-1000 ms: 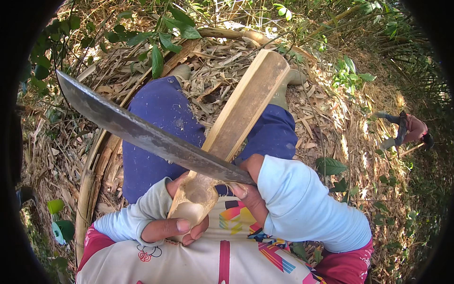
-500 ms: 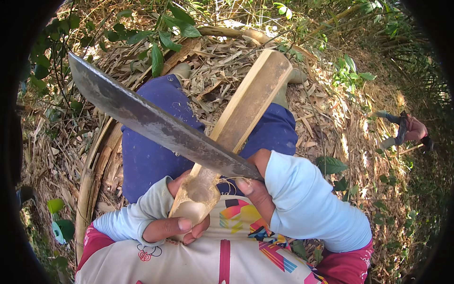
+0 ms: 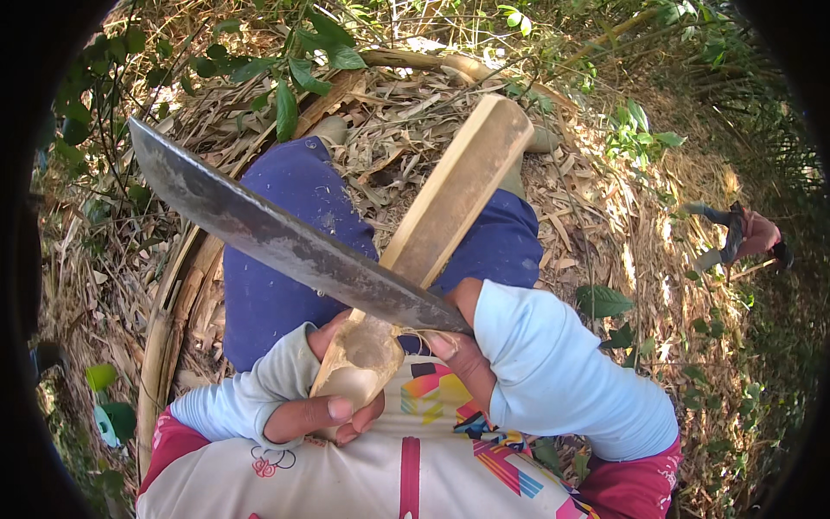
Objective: The person sits on the ground in a forested area and uses a large machete to sharpen a wooden tool handle. They repeatedly draw the blade along the handle's edges to smooth and shape the wood.
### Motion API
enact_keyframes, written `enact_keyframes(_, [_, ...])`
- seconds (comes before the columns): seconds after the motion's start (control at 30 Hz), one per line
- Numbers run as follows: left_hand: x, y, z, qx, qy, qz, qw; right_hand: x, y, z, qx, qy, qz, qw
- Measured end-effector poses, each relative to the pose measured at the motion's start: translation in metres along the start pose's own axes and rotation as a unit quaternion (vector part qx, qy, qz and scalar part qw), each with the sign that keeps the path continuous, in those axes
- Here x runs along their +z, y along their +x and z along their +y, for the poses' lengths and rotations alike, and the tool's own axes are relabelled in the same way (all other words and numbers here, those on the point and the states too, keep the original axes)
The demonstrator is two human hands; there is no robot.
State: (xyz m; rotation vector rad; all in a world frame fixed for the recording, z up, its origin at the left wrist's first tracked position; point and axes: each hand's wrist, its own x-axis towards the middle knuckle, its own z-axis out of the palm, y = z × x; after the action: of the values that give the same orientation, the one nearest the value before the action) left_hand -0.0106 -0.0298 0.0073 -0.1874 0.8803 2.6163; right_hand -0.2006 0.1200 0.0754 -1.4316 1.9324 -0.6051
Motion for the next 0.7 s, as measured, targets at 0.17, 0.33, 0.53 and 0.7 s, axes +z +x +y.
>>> enact_keyframes(0.17, [-0.0026,0.0021,0.0014,0.005,0.006,-0.010,1.000,0.0001,-0.0006,-0.0031,0.064,0.038,0.032,0.997])
enact_keyframes(0.33, [-0.0007,0.0013,-0.0002,0.017,-0.001,-0.010,1.000,0.0019,-0.0010,0.0007,0.061,0.049,0.048,0.996])
enact_keyframes(0.53, [-0.0024,0.0010,0.0005,0.008,0.013,-0.011,1.000,0.0013,-0.0025,0.0034,0.037,0.012,0.008,0.999])
enact_keyframes(0.7, [-0.0018,0.0028,0.0001,0.012,0.019,-0.002,1.000,0.0001,-0.0018,0.0018,0.049,-0.004,-0.006,0.999])
